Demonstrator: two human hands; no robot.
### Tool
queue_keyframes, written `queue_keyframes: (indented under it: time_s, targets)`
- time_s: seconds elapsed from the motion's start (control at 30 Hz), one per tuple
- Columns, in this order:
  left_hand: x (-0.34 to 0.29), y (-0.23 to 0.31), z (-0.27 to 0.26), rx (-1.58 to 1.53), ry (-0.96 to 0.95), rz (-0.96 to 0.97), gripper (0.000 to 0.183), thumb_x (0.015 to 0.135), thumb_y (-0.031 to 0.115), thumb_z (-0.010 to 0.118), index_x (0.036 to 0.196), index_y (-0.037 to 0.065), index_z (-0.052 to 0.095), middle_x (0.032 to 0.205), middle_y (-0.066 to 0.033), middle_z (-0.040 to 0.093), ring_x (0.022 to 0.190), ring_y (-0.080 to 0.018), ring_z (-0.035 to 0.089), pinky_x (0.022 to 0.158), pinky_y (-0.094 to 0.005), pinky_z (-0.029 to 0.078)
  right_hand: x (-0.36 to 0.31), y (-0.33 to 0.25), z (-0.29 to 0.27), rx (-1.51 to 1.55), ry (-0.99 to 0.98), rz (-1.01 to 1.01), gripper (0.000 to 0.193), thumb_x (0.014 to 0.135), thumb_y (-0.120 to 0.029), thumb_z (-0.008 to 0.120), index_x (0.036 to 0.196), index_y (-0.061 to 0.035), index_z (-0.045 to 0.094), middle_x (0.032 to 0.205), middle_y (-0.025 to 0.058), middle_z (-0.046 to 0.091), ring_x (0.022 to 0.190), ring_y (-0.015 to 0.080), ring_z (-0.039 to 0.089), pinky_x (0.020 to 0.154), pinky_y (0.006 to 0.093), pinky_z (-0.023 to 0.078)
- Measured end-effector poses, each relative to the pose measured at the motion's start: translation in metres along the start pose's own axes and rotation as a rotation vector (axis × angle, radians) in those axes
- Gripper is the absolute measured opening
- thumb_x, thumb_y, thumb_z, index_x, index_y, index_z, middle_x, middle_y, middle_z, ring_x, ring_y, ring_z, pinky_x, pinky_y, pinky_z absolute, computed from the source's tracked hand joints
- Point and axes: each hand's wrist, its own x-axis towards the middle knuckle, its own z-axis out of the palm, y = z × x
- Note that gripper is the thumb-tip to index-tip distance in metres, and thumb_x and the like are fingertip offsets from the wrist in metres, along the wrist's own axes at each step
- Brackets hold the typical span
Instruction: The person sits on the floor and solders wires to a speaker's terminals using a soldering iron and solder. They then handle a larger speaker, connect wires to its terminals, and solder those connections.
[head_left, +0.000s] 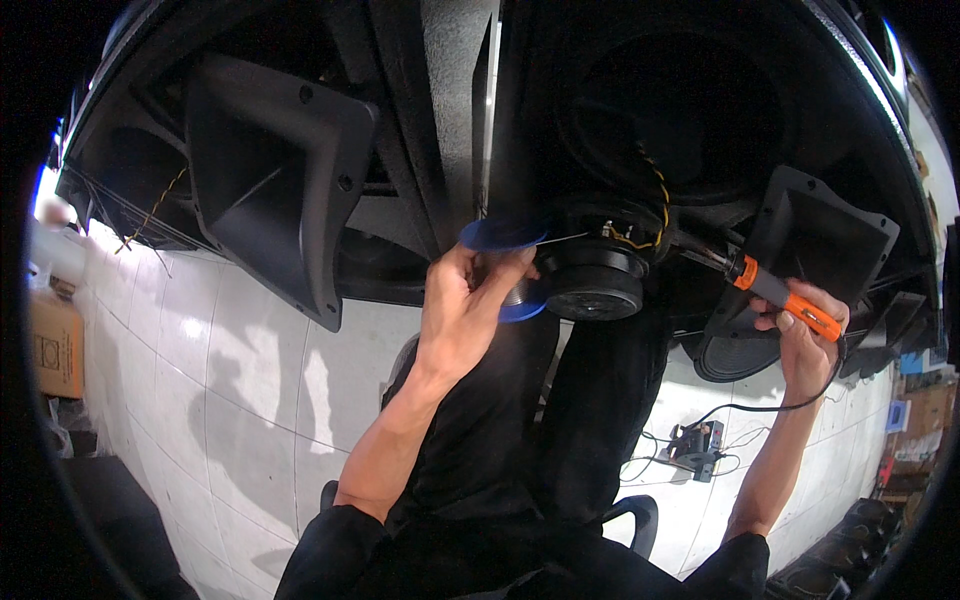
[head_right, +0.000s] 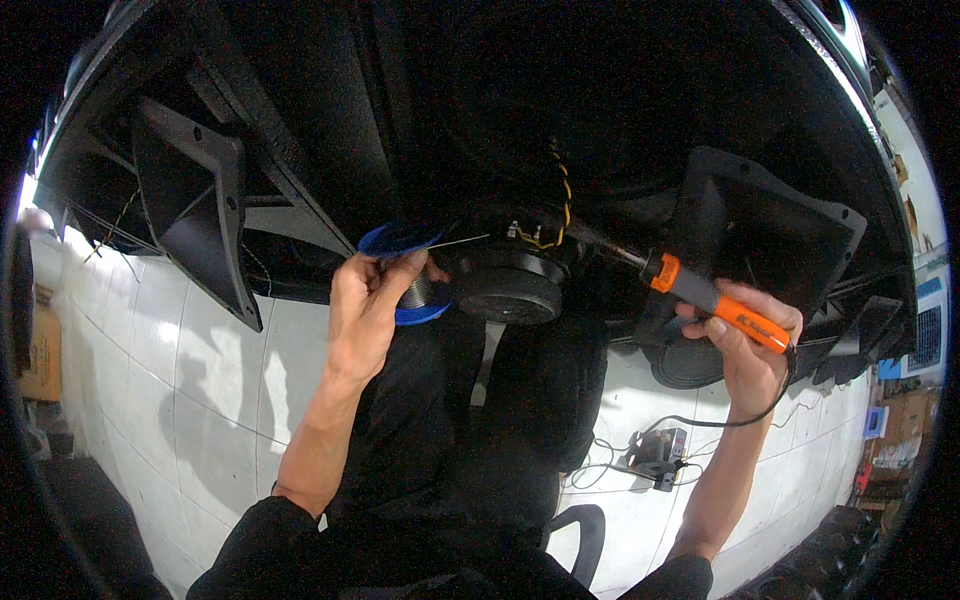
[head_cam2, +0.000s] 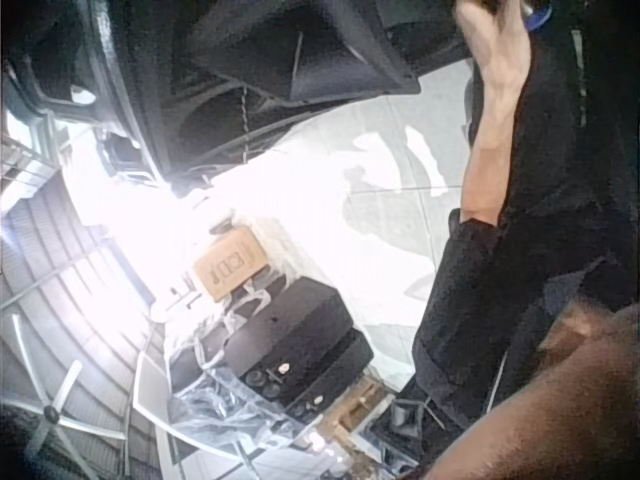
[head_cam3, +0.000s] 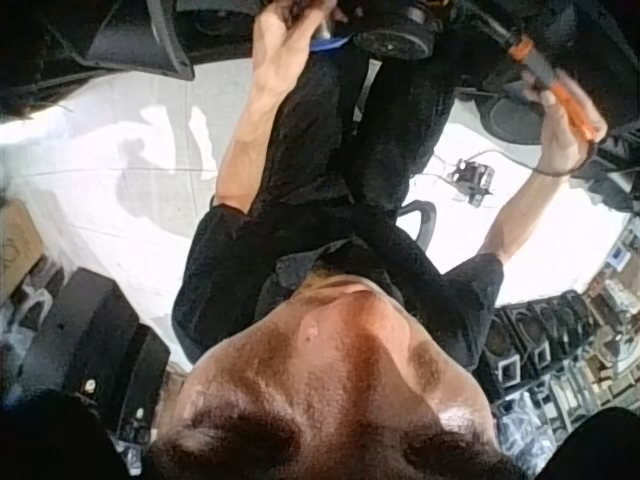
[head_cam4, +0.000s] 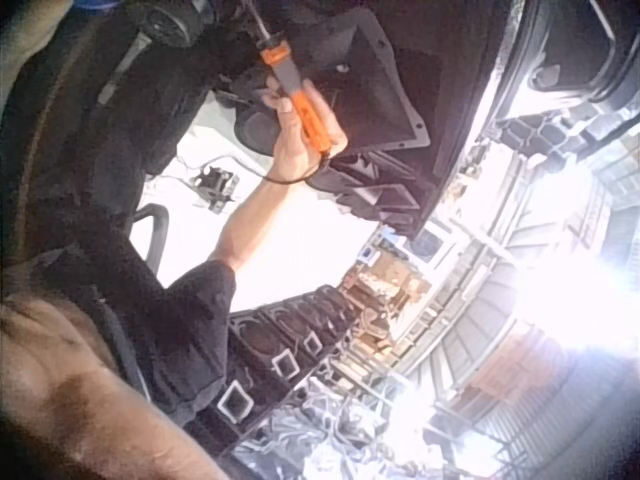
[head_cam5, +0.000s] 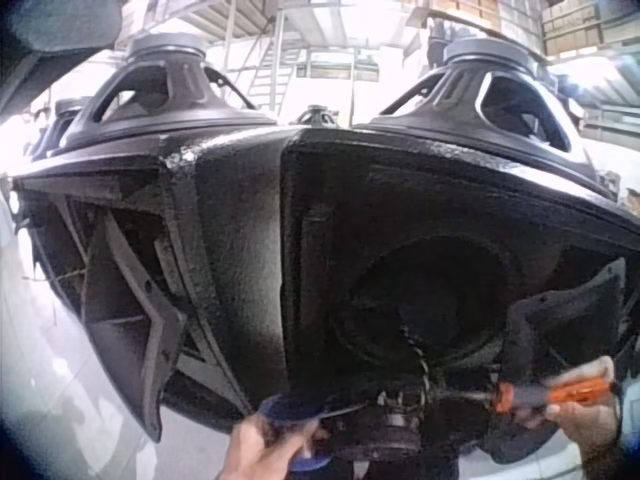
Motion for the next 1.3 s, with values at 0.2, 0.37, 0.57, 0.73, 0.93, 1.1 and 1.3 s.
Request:
queue_keyframes:
  time_s: [0.2, 0.37, 0.57, 0.73, 0.93, 1.1, 1.3]
  targets:
    - [-0.011, -0.007, -0.005, -0.051, 0.038, 0.005, 0.026, 0.097, 0.024, 0.066, 0.106, -0.001, 0.070, 0.090, -0.0113, 0.074, 0.083, -0.0142, 0.070, 0.079, -0.0289, 0.052, -0.019, -0.011, 0.001, -0.023, 0.035, -0.008, 0.034, 0.084, 0.001, 0.069, 0.117, 0.0067, 0.065, 0.102, 0.0264, 0.069, 0.090, 0.0359, 0.074, 0.072, 0.0407, 0.065]
    - [-0.031, -0.004, -0.007, -0.126, 0.136, -0.046, 0.025, 0.097, 0.023, 0.065, 0.106, 0.000, 0.070, 0.093, -0.0122, 0.075, 0.088, -0.0163, 0.070, 0.085, -0.0329, 0.051, -0.038, -0.021, 0.010, -0.173, 0.085, -0.048, 0.032, 0.083, -0.003, 0.072, 0.113, 0.0065, 0.066, 0.099, 0.0257, 0.070, 0.085, 0.0347, 0.074, 0.070, 0.0405, 0.065]
    - [-0.066, -0.020, -0.031, -0.112, 0.237, 0.059, 0.027, 0.104, 0.019, 0.050, 0.119, -0.003, 0.057, 0.093, -0.0142, 0.065, 0.089, -0.0262, 0.069, 0.062, -0.0357, 0.058, -0.076, -0.026, 0.007, -0.482, 0.117, -0.171, 0.034, 0.079, -0.010, 0.076, 0.108, 0.0061, 0.067, 0.088, 0.0233, 0.071, 0.074, 0.0291, 0.073, 0.066, 0.0350, 0.061]
    - [-0.083, -0.034, -0.047, -0.181, 0.495, -0.093, 0.028, 0.103, 0.022, 0.053, 0.116, -0.003, 0.059, 0.095, -0.0138, 0.067, 0.092, -0.0250, 0.069, 0.074, -0.0380, 0.058, -0.126, -0.044, -0.001, -0.503, 0.196, -0.080, 0.035, 0.077, -0.012, 0.074, 0.106, 0.0051, 0.067, 0.083, 0.0223, 0.070, 0.069, 0.0259, 0.071, 0.065, 0.0336, 0.057]
    - [-0.099, -0.089, -0.089, -0.251, 0.760, -0.365, 0.035, 0.099, 0.034, 0.062, 0.113, 0.002, 0.060, 0.101, -0.0104, 0.067, 0.098, -0.0204, 0.065, 0.086, -0.0384, 0.050, -0.219, -0.033, -0.024, -0.427, 0.502, 0.055, 0.036, 0.086, -0.021, 0.064, 0.110, 0.0053, 0.061, 0.081, 0.0183, 0.067, 0.065, 0.0221, 0.066, 0.061, 0.0357, 0.053]
    - [-0.109, -0.163, -0.153, -0.493, 0.843, -0.624, 0.025, 0.094, 0.042, 0.063, 0.110, 0.023, 0.059, 0.107, 0.0014, 0.064, 0.100, -0.0156, 0.063, 0.089, -0.0467, 0.044, -0.271, -0.024, -0.037, -0.184, 0.829, 0.177, 0.037, 0.098, -0.022, 0.056, 0.115, 0.0107, 0.057, 0.084, 0.0140, 0.063, 0.066, 0.0173, 0.062, 0.052, 0.0215, 0.048]
    - [-0.096, -0.267, -0.215, -0.259, 0.749, -0.819, 0.038, 0.097, 0.054, 0.047, 0.113, 0.023, 0.061, 0.111, -0.0019, 0.068, 0.101, -0.0218, 0.064, 0.088, -0.0554, 0.043, -0.361, -0.014, -0.083, -0.318, 0.988, 0.331, 0.038, 0.100, -0.023, 0.052, 0.118, 0.0089, 0.062, 0.090, 0.0109, 0.065, 0.075, 0.0110, 0.060, 0.060, 0.0244, 0.049]
